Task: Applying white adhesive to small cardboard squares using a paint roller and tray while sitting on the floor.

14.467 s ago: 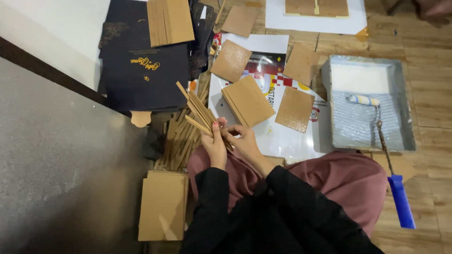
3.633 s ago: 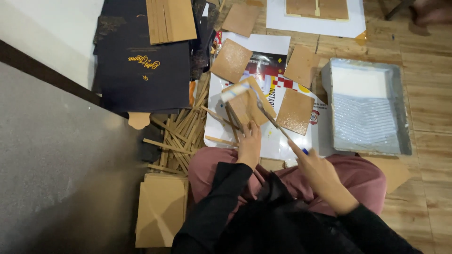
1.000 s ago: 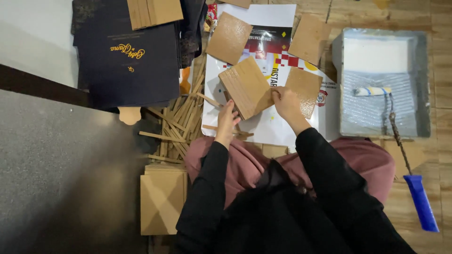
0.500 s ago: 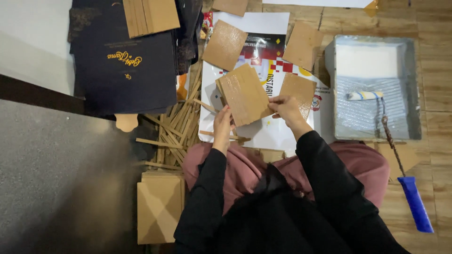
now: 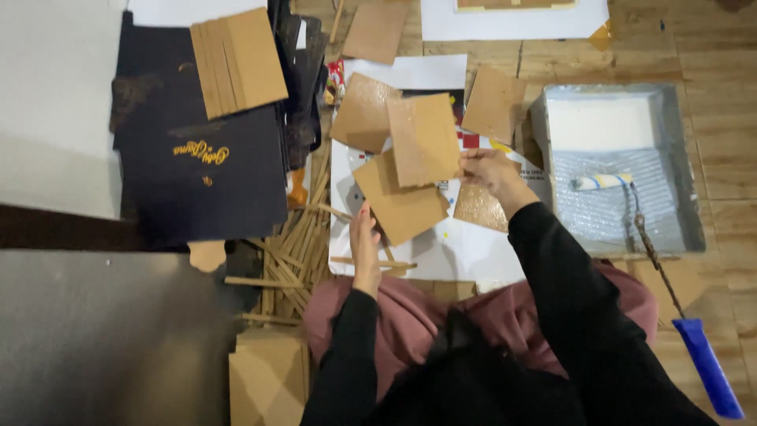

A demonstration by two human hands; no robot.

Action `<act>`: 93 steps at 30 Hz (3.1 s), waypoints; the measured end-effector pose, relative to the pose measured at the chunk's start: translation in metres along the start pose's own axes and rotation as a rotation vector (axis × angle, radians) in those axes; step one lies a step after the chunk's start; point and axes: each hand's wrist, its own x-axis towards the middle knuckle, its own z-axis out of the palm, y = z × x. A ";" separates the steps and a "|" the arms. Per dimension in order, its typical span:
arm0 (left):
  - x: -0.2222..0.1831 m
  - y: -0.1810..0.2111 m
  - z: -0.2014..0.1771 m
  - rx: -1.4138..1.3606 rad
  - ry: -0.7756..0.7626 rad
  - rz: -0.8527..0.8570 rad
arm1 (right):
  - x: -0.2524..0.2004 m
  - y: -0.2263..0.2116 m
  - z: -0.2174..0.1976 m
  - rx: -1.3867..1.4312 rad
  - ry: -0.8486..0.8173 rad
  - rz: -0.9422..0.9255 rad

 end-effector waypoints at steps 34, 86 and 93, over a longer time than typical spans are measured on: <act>0.034 -0.015 -0.001 0.117 0.086 0.094 | -0.106 0.050 -0.308 -1.292 0.765 -0.211; 0.013 -0.037 -0.007 0.550 -0.002 0.011 | -0.223 0.087 -0.312 -1.722 0.319 0.191; 0.024 -0.060 -0.016 0.512 -0.018 0.042 | -0.253 0.012 -0.313 -1.907 0.265 0.078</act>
